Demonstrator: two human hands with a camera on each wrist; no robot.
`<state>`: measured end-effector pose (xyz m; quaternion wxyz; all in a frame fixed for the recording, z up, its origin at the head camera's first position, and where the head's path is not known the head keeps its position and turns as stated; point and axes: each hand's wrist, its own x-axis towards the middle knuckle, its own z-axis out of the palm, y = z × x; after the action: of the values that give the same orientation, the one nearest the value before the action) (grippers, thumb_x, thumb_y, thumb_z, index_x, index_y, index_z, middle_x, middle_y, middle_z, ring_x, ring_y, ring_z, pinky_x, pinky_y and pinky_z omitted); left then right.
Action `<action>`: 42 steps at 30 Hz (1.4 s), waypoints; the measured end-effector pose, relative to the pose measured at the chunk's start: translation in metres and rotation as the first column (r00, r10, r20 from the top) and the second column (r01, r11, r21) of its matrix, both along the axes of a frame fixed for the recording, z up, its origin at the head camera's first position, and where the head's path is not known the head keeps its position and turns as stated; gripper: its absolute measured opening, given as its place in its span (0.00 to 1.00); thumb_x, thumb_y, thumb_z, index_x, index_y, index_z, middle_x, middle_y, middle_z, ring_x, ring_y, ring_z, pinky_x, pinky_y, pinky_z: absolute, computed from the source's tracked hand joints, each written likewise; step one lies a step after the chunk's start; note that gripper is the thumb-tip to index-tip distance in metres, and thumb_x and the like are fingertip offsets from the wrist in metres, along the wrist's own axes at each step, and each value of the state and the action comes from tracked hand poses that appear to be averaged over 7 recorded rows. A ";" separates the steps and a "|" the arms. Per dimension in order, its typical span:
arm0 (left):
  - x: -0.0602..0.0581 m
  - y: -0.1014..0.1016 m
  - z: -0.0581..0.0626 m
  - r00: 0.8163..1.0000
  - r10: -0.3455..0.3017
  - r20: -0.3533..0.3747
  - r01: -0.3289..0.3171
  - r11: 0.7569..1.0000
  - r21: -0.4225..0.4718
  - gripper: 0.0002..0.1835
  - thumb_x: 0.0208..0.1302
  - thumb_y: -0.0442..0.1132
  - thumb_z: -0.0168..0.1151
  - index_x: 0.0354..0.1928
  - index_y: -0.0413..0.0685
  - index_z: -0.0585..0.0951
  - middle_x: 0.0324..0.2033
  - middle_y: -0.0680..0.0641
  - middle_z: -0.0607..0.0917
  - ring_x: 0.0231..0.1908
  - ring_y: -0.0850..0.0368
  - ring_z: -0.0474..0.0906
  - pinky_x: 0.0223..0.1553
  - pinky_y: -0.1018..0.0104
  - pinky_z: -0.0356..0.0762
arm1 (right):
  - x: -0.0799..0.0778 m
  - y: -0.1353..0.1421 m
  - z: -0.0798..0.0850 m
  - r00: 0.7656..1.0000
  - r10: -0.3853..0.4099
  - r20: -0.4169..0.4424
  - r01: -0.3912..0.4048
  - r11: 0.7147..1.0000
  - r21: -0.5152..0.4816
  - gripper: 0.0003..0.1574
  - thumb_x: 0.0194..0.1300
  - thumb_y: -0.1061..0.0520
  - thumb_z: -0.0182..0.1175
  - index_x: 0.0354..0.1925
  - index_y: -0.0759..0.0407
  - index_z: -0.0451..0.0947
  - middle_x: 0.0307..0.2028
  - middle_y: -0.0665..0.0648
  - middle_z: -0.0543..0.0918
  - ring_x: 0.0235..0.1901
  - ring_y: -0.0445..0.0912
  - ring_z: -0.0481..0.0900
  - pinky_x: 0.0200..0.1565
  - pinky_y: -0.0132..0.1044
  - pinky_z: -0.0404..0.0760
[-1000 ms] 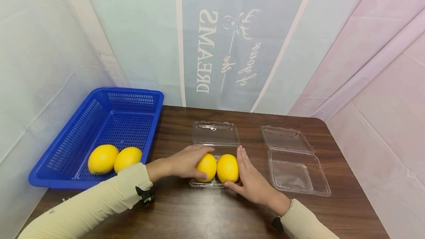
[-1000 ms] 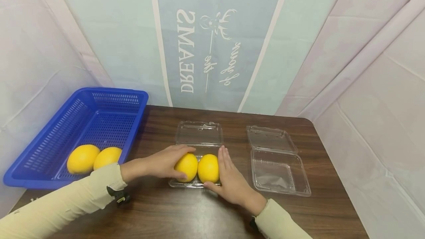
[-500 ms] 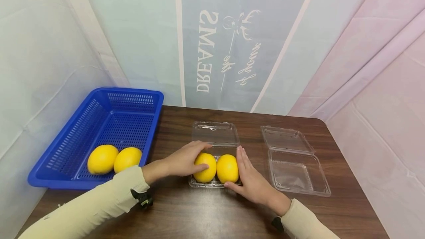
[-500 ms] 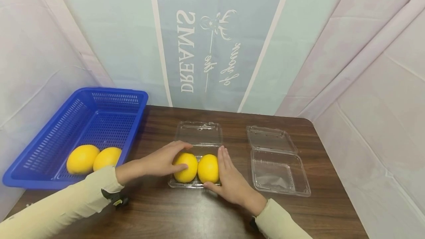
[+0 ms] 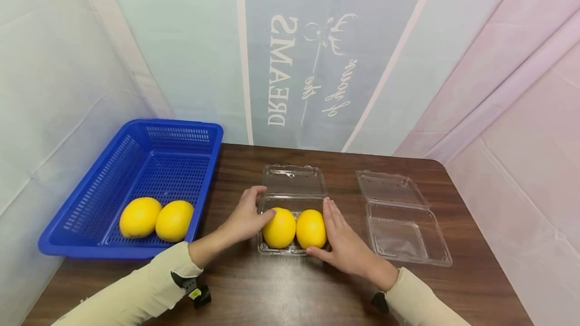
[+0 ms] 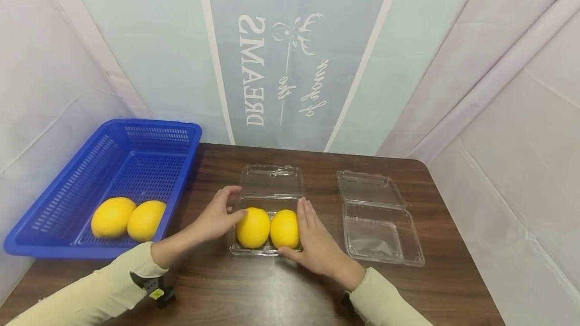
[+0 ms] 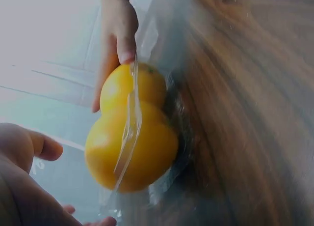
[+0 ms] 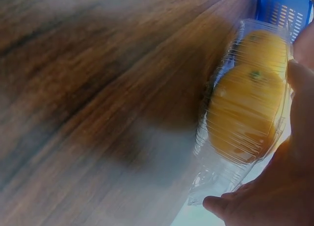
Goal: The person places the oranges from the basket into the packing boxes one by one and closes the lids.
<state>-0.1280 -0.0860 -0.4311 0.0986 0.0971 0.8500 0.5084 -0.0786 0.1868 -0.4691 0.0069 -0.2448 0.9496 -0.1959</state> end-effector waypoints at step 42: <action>-0.005 0.021 -0.003 0.871 0.167 0.462 -0.416 0.751 0.512 0.32 0.72 0.40 0.48 0.71 0.26 0.60 0.75 0.32 0.55 0.76 0.36 0.45 0.76 0.42 0.36 | -0.035 -0.017 0.033 0.789 -0.278 0.548 0.468 0.850 -0.242 0.54 0.80 0.34 0.41 0.79 0.69 0.34 0.79 0.71 0.42 0.77 0.66 0.45 0.73 0.64 0.48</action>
<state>-0.1326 -0.0646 -0.4345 0.1468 -0.1162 0.6135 0.7672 -0.1139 0.1701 -0.4364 0.1639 0.0126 0.8915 -0.4222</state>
